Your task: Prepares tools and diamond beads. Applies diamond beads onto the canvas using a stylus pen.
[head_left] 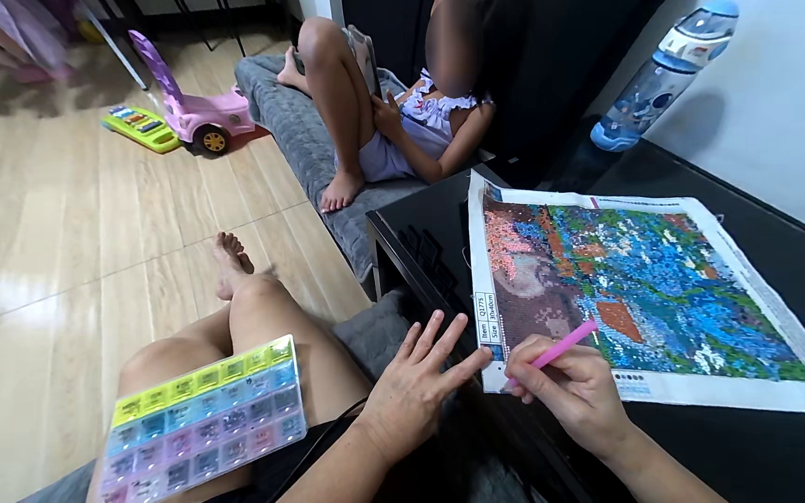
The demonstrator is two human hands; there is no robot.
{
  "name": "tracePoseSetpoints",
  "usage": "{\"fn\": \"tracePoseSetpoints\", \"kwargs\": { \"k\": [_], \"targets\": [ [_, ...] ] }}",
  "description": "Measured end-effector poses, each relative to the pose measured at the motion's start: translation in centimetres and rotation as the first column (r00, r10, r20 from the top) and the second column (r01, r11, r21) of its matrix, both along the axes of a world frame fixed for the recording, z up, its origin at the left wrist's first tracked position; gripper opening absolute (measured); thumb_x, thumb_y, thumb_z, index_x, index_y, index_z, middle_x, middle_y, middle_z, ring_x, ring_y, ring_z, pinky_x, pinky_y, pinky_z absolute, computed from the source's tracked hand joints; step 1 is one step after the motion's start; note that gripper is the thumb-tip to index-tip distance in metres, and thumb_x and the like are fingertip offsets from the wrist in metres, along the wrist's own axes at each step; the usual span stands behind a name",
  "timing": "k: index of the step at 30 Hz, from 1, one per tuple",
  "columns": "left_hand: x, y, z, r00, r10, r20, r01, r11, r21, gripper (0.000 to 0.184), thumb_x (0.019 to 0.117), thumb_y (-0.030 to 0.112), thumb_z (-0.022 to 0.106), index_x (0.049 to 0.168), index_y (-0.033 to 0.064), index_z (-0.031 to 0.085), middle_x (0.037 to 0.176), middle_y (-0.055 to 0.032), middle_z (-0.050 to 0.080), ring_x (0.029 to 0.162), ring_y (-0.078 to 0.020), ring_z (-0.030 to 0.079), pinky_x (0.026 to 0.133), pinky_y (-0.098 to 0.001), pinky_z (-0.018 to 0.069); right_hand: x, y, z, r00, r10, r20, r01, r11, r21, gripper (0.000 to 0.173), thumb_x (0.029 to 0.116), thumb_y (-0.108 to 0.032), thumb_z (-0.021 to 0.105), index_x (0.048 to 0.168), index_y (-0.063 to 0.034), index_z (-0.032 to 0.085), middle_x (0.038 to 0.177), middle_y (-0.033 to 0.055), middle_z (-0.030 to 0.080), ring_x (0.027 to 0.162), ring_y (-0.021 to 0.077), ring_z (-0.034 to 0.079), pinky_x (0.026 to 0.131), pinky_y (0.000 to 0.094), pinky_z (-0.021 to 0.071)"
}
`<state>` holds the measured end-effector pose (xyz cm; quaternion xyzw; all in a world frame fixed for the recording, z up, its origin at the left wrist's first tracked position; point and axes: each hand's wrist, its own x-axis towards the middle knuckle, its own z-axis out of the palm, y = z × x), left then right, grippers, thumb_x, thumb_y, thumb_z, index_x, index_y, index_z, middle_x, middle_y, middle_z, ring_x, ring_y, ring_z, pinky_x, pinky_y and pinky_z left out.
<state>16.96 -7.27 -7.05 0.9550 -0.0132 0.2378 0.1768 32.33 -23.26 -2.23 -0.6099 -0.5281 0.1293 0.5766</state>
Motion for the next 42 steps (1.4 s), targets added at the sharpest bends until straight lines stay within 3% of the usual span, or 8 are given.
{"fn": "tracePoseSetpoints", "kwargs": {
  "k": [7,17,24,31,38,42],
  "targets": [
    [0.05,-0.03,0.0,1.0,0.003,-0.005,-0.003,1.0,0.004,0.084,0.0693,-0.008,0.067,0.143,0.0304,0.06,0.156,-0.0166,0.047,0.146,-0.0409,0.042,0.109,-0.0566,0.046,-0.05,0.0,-0.22,0.998,0.05,0.046,-0.05,0.999,-0.011,0.028,0.1041,-0.029,0.059,0.089,-0.0076,0.069,0.08,-0.0031,0.068,0.07,-0.0051,0.063,0.063,0.0097,0.0537],
    [0.0,-0.05,0.01,1.0,0.004,-0.007,-0.004,1.0,-0.003,0.085,0.0699,-0.009,0.066,0.144,0.031,0.059,0.157,-0.016,0.046,0.146,-0.0404,0.041,0.11,-0.0564,0.0447,0.24,0.04,-0.18,0.993,-0.112,0.033,0.112,0.994,0.009,0.023,0.1016,-0.029,0.062,0.087,-0.0133,0.07,0.08,-0.007,0.068,0.065,-0.0026,0.065,0.06,0.0129,0.0567],
    [0.0,-0.09,0.07,1.0,0.006,-0.011,-0.006,1.0,0.011,0.083,0.0699,-0.008,0.066,0.143,0.0298,0.059,0.157,-0.0165,0.046,0.146,-0.0406,0.042,0.109,-0.0564,0.0457,-0.07,0.0,-0.12,0.999,0.015,0.045,-0.015,1.0,-0.001,0.028,0.104,-0.031,0.06,0.09,-0.0102,0.07,0.081,-0.0046,0.069,0.07,-0.004,0.065,0.063,0.011,0.0551],
    [-0.02,-0.11,0.11,1.0,0.005,-0.012,-0.005,1.0,-0.008,0.086,0.0678,-0.009,0.068,0.143,0.0302,0.06,0.156,-0.0167,0.047,0.146,-0.0414,0.042,0.109,-0.0574,0.0457,0.27,0.09,-0.29,0.99,-0.116,0.075,0.116,0.993,0.0,0.025,0.1015,-0.029,0.062,0.085,-0.0115,0.07,0.079,-0.0064,0.068,0.066,-0.0035,0.064,0.06,0.0123,0.056],
    [-0.03,-0.04,0.03,1.0,-0.001,-0.005,0.001,1.0,-0.004,0.083,0.0694,-0.007,0.068,0.143,0.0303,0.06,0.156,-0.0165,0.047,0.146,-0.0408,0.042,0.109,-0.0568,0.0452,-0.17,0.09,-0.23,0.999,-0.017,0.043,0.016,1.0,0.019,0.025,0.1035,-0.031,0.061,0.09,-0.0114,0.07,0.082,-0.0052,0.069,0.071,-0.0031,0.065,0.063,0.0121,0.0561],
    [-0.02,-0.02,-0.01,1.0,-0.002,-0.005,0.002,1.0,-0.005,0.083,0.0687,-0.007,0.068,0.143,0.0302,0.06,0.156,-0.0168,0.046,0.146,-0.0411,0.042,0.109,-0.0571,0.0454,0.04,0.16,-0.45,0.995,-0.052,0.089,0.051,0.999,0.016,0.027,0.1033,-0.03,0.061,0.088,-0.01,0.069,0.082,-0.0045,0.068,0.07,-0.0034,0.064,0.063,0.0118,0.0553]
  ]
}}
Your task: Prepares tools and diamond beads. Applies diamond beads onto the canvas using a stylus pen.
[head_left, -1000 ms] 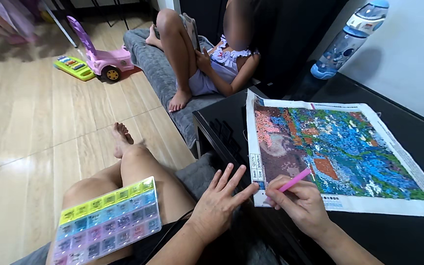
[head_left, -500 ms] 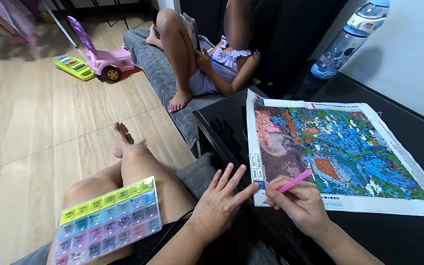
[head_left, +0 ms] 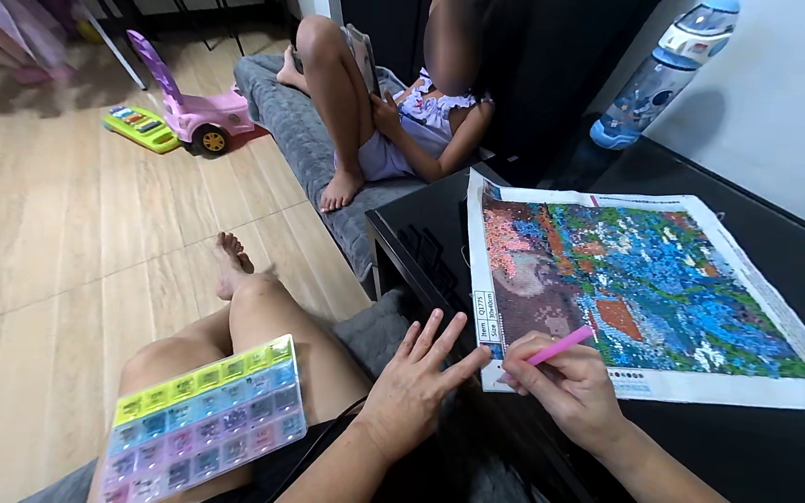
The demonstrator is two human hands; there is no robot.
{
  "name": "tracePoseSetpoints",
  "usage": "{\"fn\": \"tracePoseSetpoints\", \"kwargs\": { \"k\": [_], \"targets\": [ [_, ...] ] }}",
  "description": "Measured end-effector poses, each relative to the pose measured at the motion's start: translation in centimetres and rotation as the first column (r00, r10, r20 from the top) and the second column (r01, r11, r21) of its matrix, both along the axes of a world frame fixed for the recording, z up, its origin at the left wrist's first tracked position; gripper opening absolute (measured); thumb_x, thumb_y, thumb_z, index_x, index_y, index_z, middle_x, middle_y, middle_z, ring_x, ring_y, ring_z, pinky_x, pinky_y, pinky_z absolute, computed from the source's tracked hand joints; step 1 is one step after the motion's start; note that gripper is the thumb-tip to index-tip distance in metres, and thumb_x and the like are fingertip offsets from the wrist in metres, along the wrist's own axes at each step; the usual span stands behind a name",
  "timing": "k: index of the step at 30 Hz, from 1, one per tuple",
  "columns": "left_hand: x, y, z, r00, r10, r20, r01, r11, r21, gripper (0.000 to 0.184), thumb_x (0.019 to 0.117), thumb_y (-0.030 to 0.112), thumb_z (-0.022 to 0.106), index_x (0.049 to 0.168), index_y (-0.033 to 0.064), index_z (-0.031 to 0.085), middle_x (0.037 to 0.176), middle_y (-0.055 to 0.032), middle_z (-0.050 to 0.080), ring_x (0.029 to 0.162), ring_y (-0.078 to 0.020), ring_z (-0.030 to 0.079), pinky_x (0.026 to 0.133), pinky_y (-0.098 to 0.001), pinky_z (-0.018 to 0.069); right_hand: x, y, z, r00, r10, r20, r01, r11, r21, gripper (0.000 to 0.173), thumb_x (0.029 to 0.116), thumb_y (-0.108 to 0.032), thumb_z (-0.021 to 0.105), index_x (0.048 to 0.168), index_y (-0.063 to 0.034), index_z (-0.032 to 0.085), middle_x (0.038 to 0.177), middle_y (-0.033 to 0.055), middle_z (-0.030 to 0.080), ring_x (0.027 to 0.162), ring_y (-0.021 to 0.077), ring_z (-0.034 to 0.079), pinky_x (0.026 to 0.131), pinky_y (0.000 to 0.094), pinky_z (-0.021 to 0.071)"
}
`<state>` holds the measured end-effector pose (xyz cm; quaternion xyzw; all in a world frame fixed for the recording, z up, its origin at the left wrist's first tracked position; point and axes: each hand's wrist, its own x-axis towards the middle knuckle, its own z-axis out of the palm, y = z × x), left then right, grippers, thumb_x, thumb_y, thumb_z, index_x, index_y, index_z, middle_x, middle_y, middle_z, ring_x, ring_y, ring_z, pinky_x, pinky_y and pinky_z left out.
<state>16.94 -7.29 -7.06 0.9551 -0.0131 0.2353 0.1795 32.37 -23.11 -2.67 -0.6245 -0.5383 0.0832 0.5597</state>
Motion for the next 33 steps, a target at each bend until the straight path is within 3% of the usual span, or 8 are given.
{"fn": "tracePoseSetpoints", "kwargs": {
  "k": [4,12,19,33],
  "targets": [
    [0.0,0.0,0.1,1.0,0.001,-0.008,-0.001,1.0,0.008,0.086,0.0676,-0.008,0.069,0.144,0.0308,0.059,0.157,-0.0163,0.046,0.146,-0.0413,0.041,0.109,-0.0565,0.0457,0.2,0.0,0.2,0.997,-0.079,0.008,0.079,0.997,-0.001,0.024,0.1016,-0.029,0.062,0.086,-0.0122,0.07,0.08,-0.0064,0.069,0.067,-0.0033,0.065,0.06,0.0123,0.0567],
    [0.0,0.1,0.0,1.0,-0.003,-0.003,0.003,1.0,0.005,0.082,0.0695,-0.007,0.069,0.142,0.0299,0.06,0.157,-0.0163,0.046,0.147,-0.0403,0.04,0.11,-0.0568,0.0446,-0.4,0.1,-0.1,0.998,0.043,-0.044,-0.041,0.998,0.036,0.023,0.103,-0.029,0.062,0.091,-0.0114,0.069,0.085,-0.0043,0.069,0.073,-0.0013,0.066,0.065,0.0132,0.0566],
    [0.0,0.1,0.0,1.0,-0.001,-0.004,0.001,1.0,0.008,0.086,0.0687,-0.009,0.067,0.144,0.0312,0.059,0.157,-0.0166,0.046,0.146,-0.0411,0.041,0.109,-0.0565,0.0454,0.2,0.0,0.0,0.997,-0.08,0.011,0.08,0.997,0.018,0.022,0.1015,-0.03,0.063,0.088,-0.013,0.07,0.082,-0.0064,0.069,0.068,-0.0029,0.065,0.062,0.0126,0.0569],
    [-0.3,1.1,0.9,0.995,-0.071,-0.07,0.071,0.997,-0.001,0.082,0.0723,-0.008,0.066,0.145,0.0285,0.058,0.158,-0.0163,0.044,0.146,-0.0402,0.041,0.111,-0.0567,0.0436,0.1,-0.1,0.2,0.997,-0.071,-0.031,0.071,0.997,0.025,0.021,0.1022,-0.032,0.062,0.09,-0.0168,0.07,0.083,-0.008,0.069,0.067,-0.0014,0.066,0.06,0.0139,0.0575]
  ]
}}
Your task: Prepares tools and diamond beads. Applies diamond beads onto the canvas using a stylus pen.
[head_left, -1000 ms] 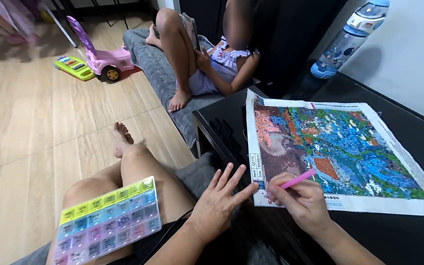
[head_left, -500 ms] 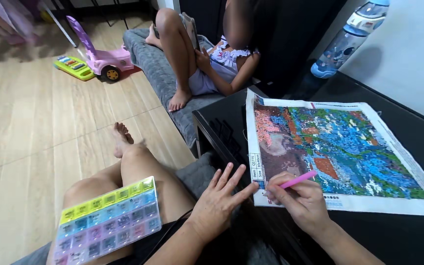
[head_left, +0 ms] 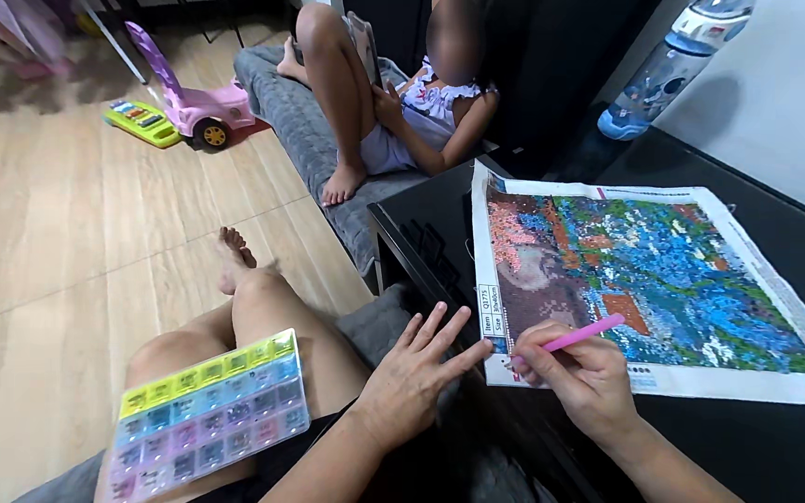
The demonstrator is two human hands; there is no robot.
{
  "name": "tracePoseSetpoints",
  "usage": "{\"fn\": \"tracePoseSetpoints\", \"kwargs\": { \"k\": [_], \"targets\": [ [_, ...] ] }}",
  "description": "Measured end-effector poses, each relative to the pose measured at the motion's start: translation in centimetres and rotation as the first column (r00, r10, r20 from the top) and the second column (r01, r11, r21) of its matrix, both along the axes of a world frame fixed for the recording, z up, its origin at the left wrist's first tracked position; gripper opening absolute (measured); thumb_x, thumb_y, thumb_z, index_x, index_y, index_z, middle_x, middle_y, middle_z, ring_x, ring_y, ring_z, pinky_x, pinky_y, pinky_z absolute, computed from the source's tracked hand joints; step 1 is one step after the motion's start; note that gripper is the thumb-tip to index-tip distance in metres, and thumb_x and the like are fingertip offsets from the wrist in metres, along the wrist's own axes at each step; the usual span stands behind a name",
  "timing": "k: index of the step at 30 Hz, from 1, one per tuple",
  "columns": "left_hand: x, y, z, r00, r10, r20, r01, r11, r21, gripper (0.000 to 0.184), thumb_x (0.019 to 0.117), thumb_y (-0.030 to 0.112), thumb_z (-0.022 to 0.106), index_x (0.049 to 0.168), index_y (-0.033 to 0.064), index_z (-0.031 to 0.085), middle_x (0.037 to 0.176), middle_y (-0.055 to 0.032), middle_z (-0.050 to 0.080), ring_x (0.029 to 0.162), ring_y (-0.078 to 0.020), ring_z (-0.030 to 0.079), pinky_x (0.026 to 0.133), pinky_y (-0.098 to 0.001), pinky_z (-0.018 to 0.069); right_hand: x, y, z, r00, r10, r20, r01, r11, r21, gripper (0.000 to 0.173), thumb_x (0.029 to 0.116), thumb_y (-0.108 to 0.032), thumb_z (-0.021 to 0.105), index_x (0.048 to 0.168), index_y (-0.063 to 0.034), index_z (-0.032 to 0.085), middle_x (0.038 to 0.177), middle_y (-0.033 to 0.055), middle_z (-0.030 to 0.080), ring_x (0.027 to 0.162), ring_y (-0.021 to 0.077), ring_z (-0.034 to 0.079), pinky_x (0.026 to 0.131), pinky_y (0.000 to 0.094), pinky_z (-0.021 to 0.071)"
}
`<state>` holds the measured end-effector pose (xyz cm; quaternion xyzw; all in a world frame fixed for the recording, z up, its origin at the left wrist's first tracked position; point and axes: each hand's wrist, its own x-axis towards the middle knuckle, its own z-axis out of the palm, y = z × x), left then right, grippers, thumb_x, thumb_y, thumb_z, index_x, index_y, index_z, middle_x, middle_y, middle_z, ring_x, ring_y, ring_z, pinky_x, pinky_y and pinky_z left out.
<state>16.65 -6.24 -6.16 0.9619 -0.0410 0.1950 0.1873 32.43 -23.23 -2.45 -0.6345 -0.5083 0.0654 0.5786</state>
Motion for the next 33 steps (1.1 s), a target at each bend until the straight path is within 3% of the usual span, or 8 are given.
{"fn": "tracePoseSetpoints", "kwargs": {
  "k": [8,16,27,33],
  "targets": [
    [-0.6,-0.5,0.0,0.999,-0.019,0.03,0.019,1.0,0.002,0.08,0.0719,-0.008,0.064,0.143,0.028,0.06,0.156,-0.0186,0.047,0.145,-0.0414,0.043,0.114,-0.0531,0.0427,0.9,-0.3,0.2,0.996,-0.082,0.04,0.082,0.997,-0.009,0.022,0.1023,-0.033,0.06,0.089,-0.0178,0.068,0.079,-0.0099,0.066,0.064,-0.0034,0.063,0.057,0.0126,0.0557],
    [-0.9,-1.5,-0.4,0.99,-0.06,0.126,0.058,0.998,0.022,0.061,0.0853,-0.001,0.056,0.139,0.0271,0.062,0.148,-0.018,0.055,0.142,-0.0379,0.048,0.115,-0.0478,0.0418,0.7,-0.3,0.0,0.998,0.0,0.061,0.001,1.0,-0.021,0.026,0.1021,-0.032,0.061,0.084,-0.0145,0.067,0.077,-0.0077,0.065,0.065,-0.0036,0.062,0.059,0.012,0.0539],
    [-0.9,-1.6,-0.5,0.991,-0.043,0.126,0.046,0.999,-0.019,0.066,0.0801,-0.007,0.057,0.137,0.0267,0.063,0.146,-0.0157,0.058,0.139,-0.0391,0.051,0.112,-0.0494,0.0444,0.8,-0.2,0.0,0.995,-0.004,0.102,0.008,0.999,-0.036,0.028,0.1008,-0.029,0.06,0.079,-0.0115,0.066,0.074,-0.0062,0.065,0.065,-0.0047,0.06,0.059,0.0106,0.0518],
    [-1.0,-1.7,-0.6,0.991,-0.045,0.125,0.049,0.998,-0.029,0.068,0.0797,-0.008,0.057,0.138,0.0272,0.062,0.147,-0.0147,0.057,0.14,-0.0388,0.05,0.114,-0.0497,0.0434,0.7,-0.2,0.2,0.994,-0.002,0.106,0.004,1.0,-0.02,0.027,0.1021,-0.03,0.06,0.083,-0.0126,0.067,0.075,-0.0067,0.065,0.065,-0.0044,0.061,0.059,0.011,0.0522]
  ]
}}
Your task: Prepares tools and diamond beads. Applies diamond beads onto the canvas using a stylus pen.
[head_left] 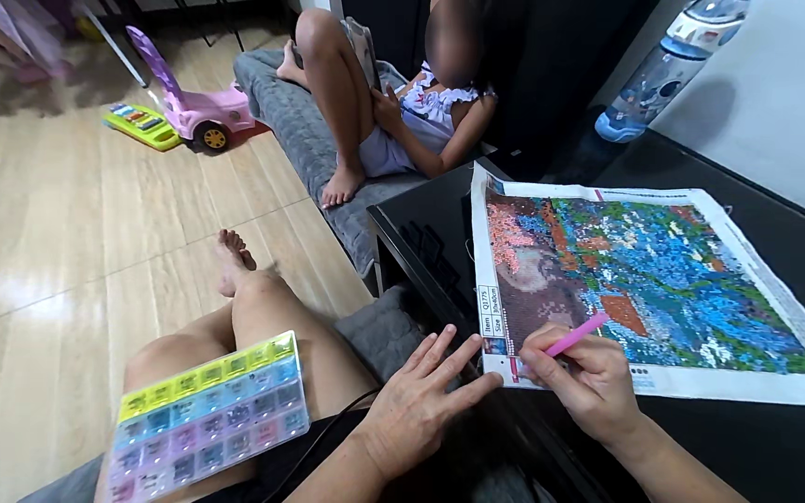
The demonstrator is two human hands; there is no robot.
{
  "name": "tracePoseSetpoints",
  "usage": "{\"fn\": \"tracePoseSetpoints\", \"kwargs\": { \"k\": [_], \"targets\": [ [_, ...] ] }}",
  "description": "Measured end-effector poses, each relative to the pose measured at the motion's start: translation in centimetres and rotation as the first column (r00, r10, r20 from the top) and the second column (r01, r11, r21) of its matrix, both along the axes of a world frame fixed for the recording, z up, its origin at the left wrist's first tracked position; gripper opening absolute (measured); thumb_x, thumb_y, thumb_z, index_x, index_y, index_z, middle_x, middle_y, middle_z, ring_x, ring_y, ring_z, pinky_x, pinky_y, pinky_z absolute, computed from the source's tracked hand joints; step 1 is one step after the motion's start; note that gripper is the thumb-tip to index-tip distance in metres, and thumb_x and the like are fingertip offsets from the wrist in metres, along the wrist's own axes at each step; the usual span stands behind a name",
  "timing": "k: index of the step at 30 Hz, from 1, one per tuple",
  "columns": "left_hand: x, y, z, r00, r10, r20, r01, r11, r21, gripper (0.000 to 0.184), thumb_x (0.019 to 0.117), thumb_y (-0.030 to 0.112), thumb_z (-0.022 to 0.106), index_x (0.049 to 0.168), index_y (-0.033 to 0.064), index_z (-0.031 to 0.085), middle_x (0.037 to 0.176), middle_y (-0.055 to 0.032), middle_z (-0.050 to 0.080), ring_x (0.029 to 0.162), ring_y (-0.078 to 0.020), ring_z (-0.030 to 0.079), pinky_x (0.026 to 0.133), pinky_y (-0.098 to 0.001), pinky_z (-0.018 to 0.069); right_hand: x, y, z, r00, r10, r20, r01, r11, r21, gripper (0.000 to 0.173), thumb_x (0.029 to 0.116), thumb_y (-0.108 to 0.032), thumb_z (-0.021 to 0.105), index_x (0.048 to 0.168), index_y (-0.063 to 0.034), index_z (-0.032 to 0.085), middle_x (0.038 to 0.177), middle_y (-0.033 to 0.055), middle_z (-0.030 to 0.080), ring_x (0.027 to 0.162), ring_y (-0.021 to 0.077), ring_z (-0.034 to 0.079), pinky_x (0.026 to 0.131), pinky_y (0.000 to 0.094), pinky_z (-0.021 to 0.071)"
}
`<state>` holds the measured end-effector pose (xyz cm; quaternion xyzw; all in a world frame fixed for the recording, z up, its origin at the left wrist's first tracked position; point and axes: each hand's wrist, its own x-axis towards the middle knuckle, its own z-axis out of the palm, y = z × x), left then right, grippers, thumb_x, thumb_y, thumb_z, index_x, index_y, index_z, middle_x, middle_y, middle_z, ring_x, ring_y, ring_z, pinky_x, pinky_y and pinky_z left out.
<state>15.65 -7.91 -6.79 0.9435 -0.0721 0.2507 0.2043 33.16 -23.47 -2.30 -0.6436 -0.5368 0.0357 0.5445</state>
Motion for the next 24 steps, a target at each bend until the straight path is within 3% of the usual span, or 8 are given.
{"fn": "tracePoseSetpoints", "kwargs": {
  "k": [17,24],
  "targets": [
    [0.05,0.07,0.05,1.0,-0.005,-0.002,0.005,1.0,-0.008,0.069,0.0786,-0.009,0.057,0.137,0.0266,0.064,0.146,-0.0158,0.058,0.14,-0.0392,0.05,0.113,-0.0496,0.0439,-0.24,0.12,-0.2,0.999,0.035,-0.006,-0.035,0.999,-0.01,0.027,0.1018,-0.028,0.059,0.082,-0.0113,0.067,0.075,-0.0062,0.065,0.068,-0.0041,0.061,0.062,0.011,0.0523],
    [0.05,0.11,0.13,1.0,-0.006,-0.01,0.006,1.0,-0.004,0.07,0.0773,-0.009,0.058,0.137,0.0269,0.064,0.146,-0.0153,0.058,0.14,-0.0392,0.05,0.113,-0.0494,0.0443,0.11,0.01,-0.11,1.0,-0.013,0.013,0.013,1.0,-0.018,0.027,0.101,-0.029,0.06,0.081,-0.0114,0.067,0.075,-0.0066,0.065,0.065,-0.0054,0.06,0.059,0.01,0.0515]
  ]
}}
